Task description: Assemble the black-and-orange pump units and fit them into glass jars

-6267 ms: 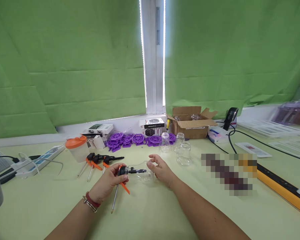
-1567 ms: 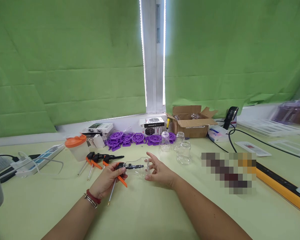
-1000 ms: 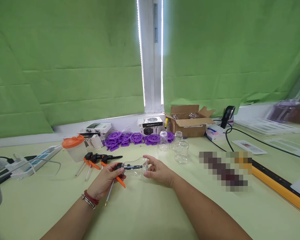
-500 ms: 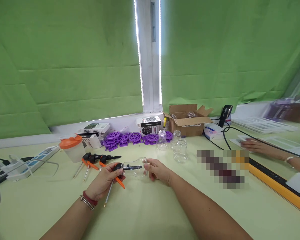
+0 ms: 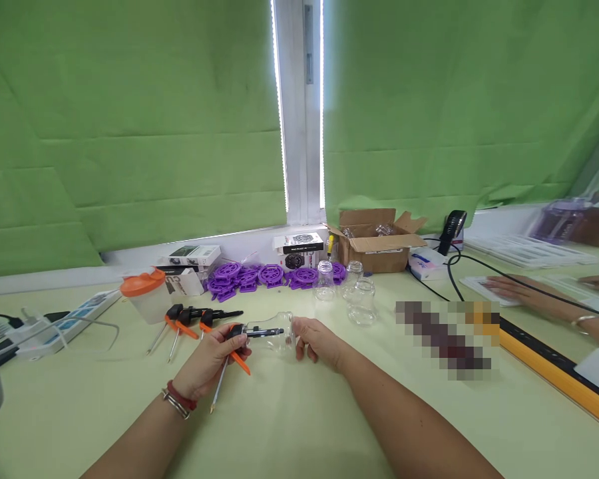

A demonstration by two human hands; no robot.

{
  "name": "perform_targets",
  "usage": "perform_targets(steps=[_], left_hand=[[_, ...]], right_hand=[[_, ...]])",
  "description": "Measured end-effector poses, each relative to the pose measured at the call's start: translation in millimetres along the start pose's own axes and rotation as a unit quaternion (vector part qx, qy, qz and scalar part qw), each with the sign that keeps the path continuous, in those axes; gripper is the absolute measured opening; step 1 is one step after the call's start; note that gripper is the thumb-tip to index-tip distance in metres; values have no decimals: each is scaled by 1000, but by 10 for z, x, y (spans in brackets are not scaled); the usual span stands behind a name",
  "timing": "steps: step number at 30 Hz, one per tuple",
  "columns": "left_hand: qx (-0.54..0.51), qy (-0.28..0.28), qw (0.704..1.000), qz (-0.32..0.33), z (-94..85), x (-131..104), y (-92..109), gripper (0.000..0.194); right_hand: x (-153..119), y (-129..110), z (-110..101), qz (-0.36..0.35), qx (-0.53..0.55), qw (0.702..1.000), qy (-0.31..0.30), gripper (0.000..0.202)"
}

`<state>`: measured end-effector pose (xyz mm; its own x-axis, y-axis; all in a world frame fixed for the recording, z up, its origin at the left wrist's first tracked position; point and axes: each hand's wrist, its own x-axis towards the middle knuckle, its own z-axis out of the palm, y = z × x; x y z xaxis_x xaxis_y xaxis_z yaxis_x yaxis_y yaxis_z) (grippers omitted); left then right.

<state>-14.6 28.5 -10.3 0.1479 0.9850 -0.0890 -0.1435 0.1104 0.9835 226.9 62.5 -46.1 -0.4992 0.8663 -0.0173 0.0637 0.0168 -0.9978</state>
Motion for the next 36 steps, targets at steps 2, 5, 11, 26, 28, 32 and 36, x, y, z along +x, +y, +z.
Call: perform_targets(steps=[2,5,11,26,28,32,36], left_hand=[[0,14,1000,-1,-10,1,10,28],[-6,20,1000,1,-27,14,1,29],[-6,3,1000,17,-57,48,-43,30],[15,-28,999,28,-57,21,-54,26],[13,-30,999,31,-51,15,-59,27],[9,-25,999,31,-25,6,-47,29],[3,-17,1000,25,-7,3,-18,29]], right_hand=[[-20,-28,-15,-34,-6,999,13,68],[-36,-52,-20,-92,-18,995,23,93],[-46,-67,7,-102,23,994,-6,77],[3,-21,45,-46,23,999,7,46],[15,4,45,-32,22,999,18,50],[44,54,42,-6,29,999,31,61],[46,51,40,5,32,999,27,65]])
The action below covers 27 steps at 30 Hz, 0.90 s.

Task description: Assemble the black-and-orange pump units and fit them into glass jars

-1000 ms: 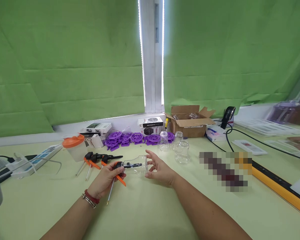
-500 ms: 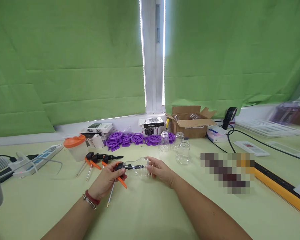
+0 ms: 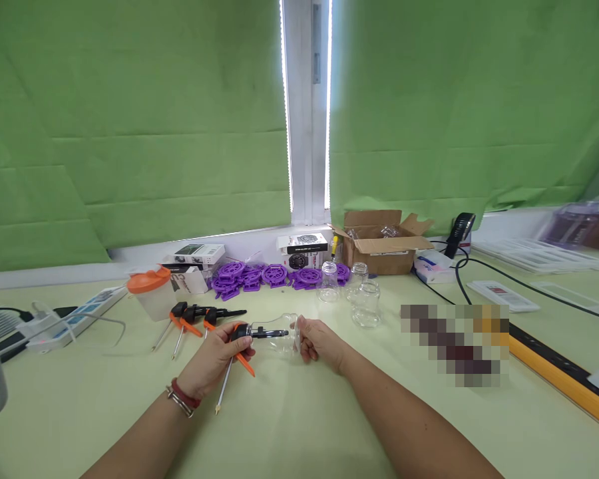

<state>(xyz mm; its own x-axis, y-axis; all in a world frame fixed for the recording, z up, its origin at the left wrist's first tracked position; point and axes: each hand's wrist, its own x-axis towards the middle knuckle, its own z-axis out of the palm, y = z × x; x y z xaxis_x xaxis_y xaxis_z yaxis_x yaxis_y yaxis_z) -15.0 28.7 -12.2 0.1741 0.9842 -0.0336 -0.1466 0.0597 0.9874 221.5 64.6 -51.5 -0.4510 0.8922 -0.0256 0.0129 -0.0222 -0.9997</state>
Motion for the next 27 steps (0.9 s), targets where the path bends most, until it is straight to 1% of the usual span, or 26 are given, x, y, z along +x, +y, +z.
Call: perform_targets(steps=[2,5,7,10,12,14,17,22,27], left_hand=[[-6,8,1000,-5,4,-2,14,30],[-11,16,1000,-13,8,-5,27,32],[-12,18,1000,-14,8,-4,31,32],[-9,18,1000,-15,1,3,28,31],[-8,18,1000,-15,-5,8,21,30],[-11,16,1000,-15,-9,12,12,30],[-14,13,1000,-15,-14,13,-1,31],[-4,11,1000,-20,-19,7,-3,31],[9,19,999,-24,-14,9,1,31]], right_hand=[[-18,-30,-7,-1,-5,1000,-7,64],[-60,-93,-27,-20,-16,1000,3,62],[-87,-130,-40,-39,-14,999,3,69],[-110,-154,-45,-74,1,997,-28,81],[-112,-149,-39,-93,5,995,-42,85],[-109,-136,-33,-96,2,994,-44,86],[-103,-121,-29,-91,4,995,-42,83],[-99,-138,-23,-86,17,995,-43,70],[-91,-147,-17,-64,7,997,-34,63]])
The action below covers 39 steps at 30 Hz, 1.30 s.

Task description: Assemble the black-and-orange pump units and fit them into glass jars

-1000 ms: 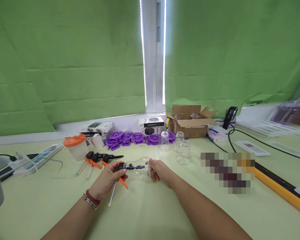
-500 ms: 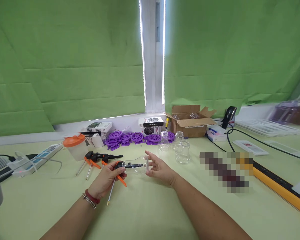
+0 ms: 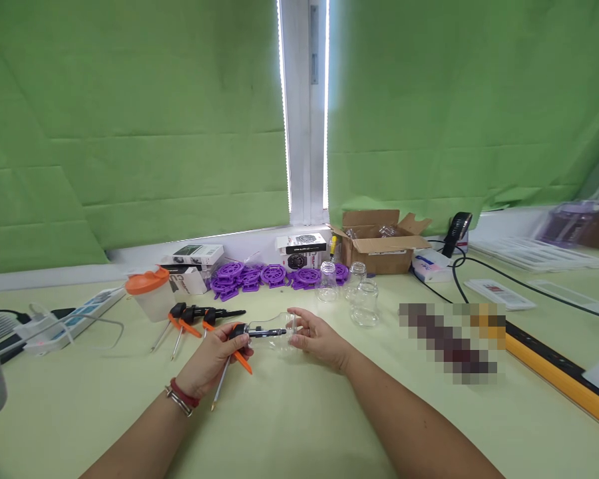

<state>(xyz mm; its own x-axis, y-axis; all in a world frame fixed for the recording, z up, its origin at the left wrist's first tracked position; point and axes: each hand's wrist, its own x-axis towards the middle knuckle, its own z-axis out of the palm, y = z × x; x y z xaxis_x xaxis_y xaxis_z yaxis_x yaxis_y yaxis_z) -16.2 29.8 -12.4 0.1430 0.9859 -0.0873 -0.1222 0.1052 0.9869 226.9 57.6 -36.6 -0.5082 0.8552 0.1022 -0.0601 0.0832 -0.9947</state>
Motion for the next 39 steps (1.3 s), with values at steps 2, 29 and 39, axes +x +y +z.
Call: perform_targets(steps=[2,29,39], left_hand=[[2,-2,1000,2,0,3,-6,31],[11,-32,999,37,-5,13,-73,33],[-7,3,1000,9,39,-14,10,31]], right_hand=[[4,6,2,-1,-3,1000,0,62],[59,144,28,106,45,993,28,63],[21,44,-31,63,1,998,30,71]])
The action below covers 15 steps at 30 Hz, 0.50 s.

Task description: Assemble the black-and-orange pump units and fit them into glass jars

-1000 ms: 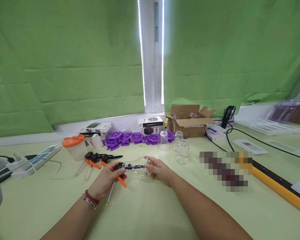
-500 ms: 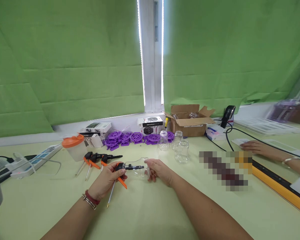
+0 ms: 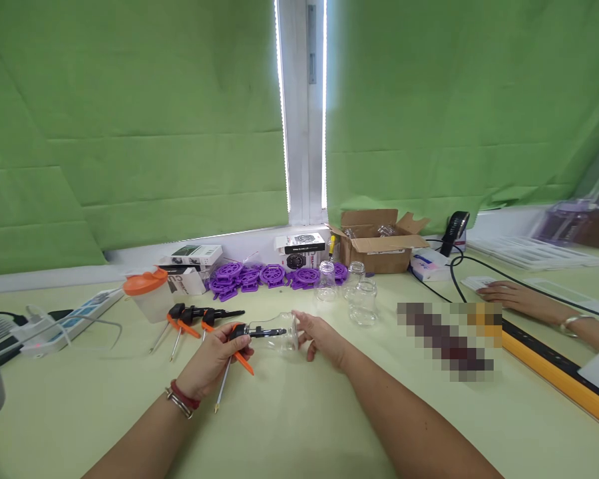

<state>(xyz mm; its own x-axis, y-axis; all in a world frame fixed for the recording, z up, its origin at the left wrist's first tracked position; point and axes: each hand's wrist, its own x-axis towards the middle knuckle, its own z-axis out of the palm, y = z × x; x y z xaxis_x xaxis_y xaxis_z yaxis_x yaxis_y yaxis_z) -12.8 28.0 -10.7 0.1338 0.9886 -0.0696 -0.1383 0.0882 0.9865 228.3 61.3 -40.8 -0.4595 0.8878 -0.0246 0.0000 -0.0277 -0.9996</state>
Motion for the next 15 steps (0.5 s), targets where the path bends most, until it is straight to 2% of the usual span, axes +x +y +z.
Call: perform_targets(steps=[1,4,6,15], left_hand=[[-1,4,1000,-1,-5,4,3,31],[-12,3,1000,0,-28,23,-10,30],[-17,-2,1000,1,-41,37,-28,30],[-12,-18,1000,9,-64,43,-49,30]], right_hand=[[-17,-22,-9,-30,-16,999,-3,72],[-49,-49,-13,-101,-58,993,-29,96],[-50,-38,2,-120,-63,990,-39,97],[-25,18,-7,-72,-8,996,-47,84]])
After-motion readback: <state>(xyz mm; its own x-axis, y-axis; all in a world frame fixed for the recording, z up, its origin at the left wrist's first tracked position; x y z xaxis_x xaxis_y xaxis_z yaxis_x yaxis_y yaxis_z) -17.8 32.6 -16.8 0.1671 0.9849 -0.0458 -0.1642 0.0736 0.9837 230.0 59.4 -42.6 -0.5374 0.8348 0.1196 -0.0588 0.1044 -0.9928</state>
